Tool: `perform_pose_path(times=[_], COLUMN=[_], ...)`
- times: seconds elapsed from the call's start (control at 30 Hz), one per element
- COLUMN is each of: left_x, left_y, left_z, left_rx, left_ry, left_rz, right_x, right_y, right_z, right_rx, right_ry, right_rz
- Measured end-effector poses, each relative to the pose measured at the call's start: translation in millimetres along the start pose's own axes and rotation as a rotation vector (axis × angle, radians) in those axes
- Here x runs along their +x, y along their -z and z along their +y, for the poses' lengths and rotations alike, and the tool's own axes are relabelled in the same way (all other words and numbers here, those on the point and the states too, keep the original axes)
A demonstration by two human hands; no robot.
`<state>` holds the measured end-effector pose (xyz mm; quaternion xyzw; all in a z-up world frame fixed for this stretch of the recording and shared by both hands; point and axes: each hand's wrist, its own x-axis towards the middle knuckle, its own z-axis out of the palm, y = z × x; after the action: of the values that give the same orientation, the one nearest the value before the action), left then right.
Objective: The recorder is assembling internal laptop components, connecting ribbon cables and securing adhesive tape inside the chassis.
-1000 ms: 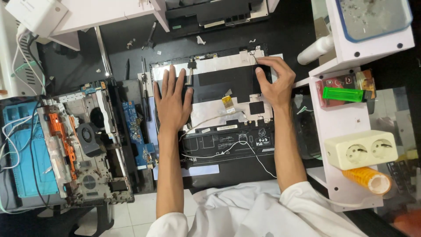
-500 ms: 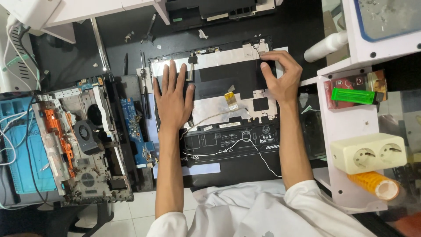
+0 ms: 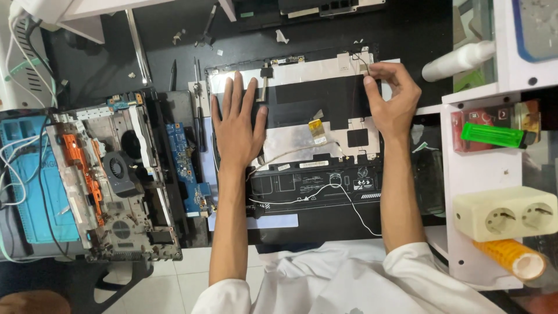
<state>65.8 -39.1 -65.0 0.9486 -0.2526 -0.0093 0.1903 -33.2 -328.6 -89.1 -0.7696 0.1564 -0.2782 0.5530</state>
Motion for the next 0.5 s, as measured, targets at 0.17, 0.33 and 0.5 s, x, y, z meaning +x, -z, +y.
perform_pose_path(times=[0.17, 0.33, 0.5], left_x=[3.0, 3.8, 2.0], left_y=[1.1, 1.6, 2.1], left_z=[-0.1, 1.9, 2.6], left_rx=[0.016, -0.001, 0.006], left_ry=[-0.015, -0.011, -0.011], left_rz=[0.003, 0.008, 0.010], right_x=[0.8, 1.4, 0.6], right_y=[-0.4, -0.7, -1.0], right_z=[-2.0, -3.6, -6.3], right_rx=[-0.025, -0.009, -0.031], right_ry=[0.020, -0.003, -0.017], right_rz=[-0.005, 0.009, 0.014])
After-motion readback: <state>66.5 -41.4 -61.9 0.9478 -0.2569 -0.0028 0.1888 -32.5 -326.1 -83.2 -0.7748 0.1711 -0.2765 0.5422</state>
